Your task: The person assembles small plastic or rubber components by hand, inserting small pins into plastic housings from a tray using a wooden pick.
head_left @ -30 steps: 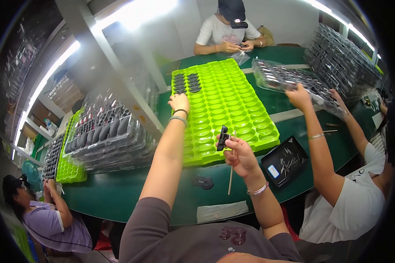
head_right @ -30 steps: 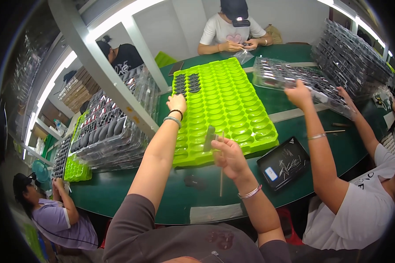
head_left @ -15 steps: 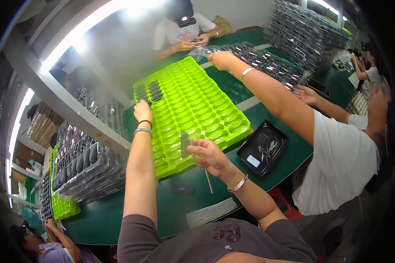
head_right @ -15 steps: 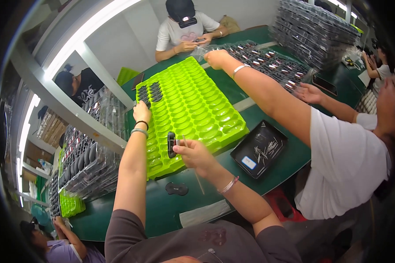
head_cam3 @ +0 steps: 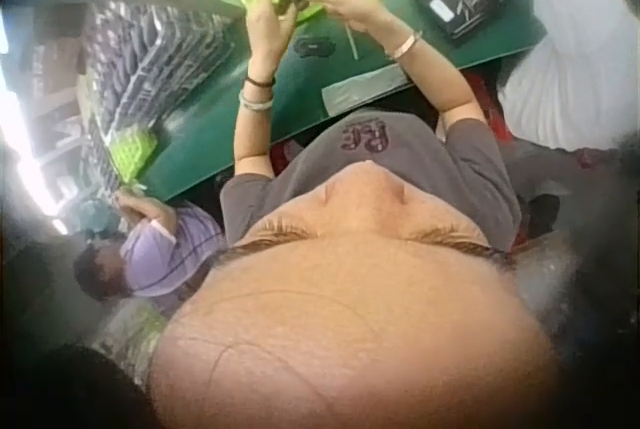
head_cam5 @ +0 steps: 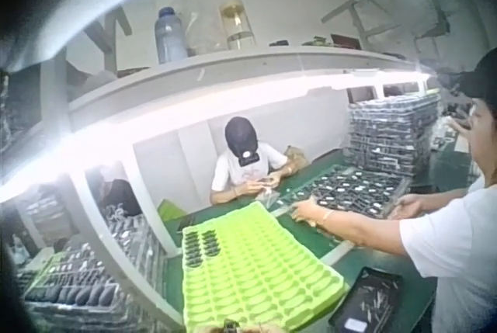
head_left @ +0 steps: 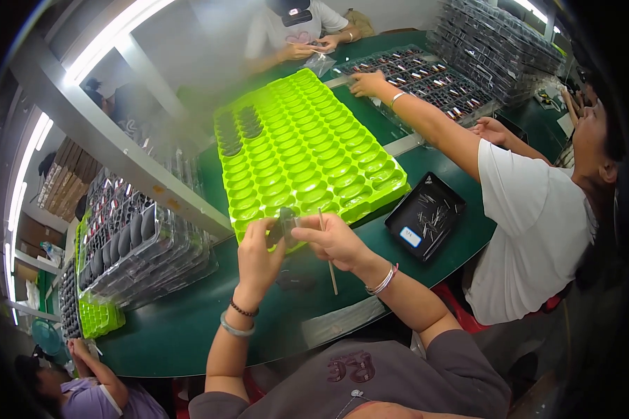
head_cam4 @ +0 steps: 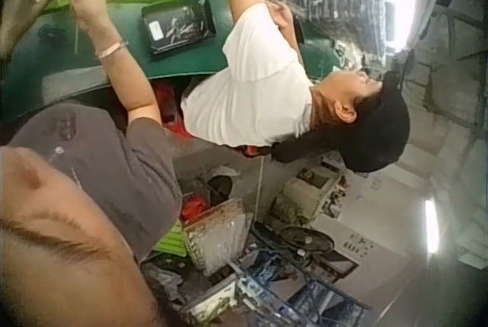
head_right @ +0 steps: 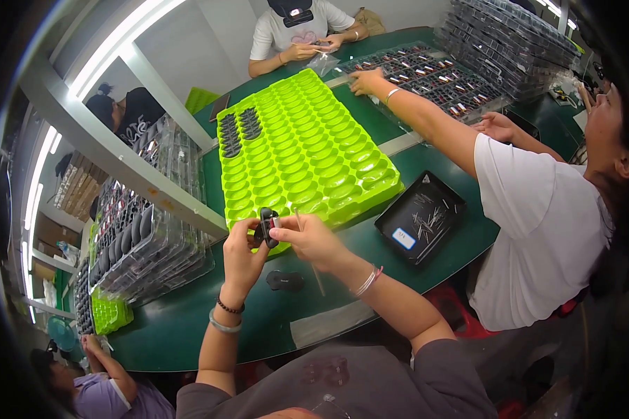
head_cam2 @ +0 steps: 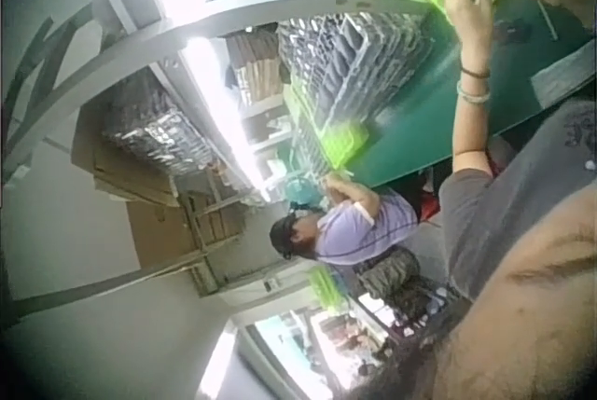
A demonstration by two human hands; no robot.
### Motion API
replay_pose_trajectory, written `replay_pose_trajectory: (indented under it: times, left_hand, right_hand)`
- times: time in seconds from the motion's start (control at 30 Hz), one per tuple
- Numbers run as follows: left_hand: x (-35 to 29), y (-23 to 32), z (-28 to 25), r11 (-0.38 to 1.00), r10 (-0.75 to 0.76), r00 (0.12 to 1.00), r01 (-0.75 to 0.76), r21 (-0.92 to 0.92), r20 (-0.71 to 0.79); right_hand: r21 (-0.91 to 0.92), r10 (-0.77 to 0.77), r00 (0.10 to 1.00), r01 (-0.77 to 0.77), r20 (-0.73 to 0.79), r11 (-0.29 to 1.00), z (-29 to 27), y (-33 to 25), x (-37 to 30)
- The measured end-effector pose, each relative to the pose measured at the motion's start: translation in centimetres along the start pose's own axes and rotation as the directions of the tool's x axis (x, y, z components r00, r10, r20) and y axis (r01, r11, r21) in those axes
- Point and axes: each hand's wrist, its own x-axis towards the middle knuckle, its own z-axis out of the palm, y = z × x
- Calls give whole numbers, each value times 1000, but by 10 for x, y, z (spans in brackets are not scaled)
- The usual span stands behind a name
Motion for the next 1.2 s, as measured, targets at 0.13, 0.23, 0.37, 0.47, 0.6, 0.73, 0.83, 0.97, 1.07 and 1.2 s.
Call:
replay_pose_trajectory:
  times: [0.13, 0.23, 0.37, 0.47, 0.6, 0.73, 0.83, 0.97, 1.07, 1.2]
  left_hand:
    - [-24, -4, -5, 926, -207, 977, 210, -313, 43]
    - [-32, -20, -6, 775, -328, 934, 353, -524, 144]
    - [-36, -28, -7, 534, -422, 858, 496, -685, 293]
    - [-38, -31, -9, 332, -411, 823, 535, -776, 392]
    - [-40, -38, -12, 25, -281, 771, 601, -799, 571]
    - [-42, -35, -13, -72, -238, 739, 633, -771, 630]
    - [-46, -38, -12, -60, -220, 726, 657, -752, 652]
    - [-45, -35, -11, 1, -265, 725, 660, -751, 636]
    - [-43, -33, -14, 104, -333, 728, 660, -744, 600]
    - [-45, -33, -13, 133, -393, 734, 642, -755, 555]
  right_hand:
    - [-43, 50, 998, -49, 35, 998, 8, 2, -2]
    - [-63, 103, 994, -102, 19, 993, 13, 2, -4]
    - [-90, 129, 991, -127, 18, 988, 16, 3, -4]
    - [-108, 150, 988, -147, 25, 983, 12, 5, -2]
    - [-156, 99, 995, -99, -6, 983, 0, 0, -2]
    - [-161, 95, 991, -79, 95, 984, 0, -6, -7]
    - [-237, 127, 986, -99, 104, 966, 7, 1, -6]
    - [-260, 164, 974, -120, 157, 958, 9, -1, -5]
    - [-164, 189, 971, -165, 145, 973, 3, -3, -4]
    - [-24, 165, 972, -164, 166, 986, 1, -7, -2]
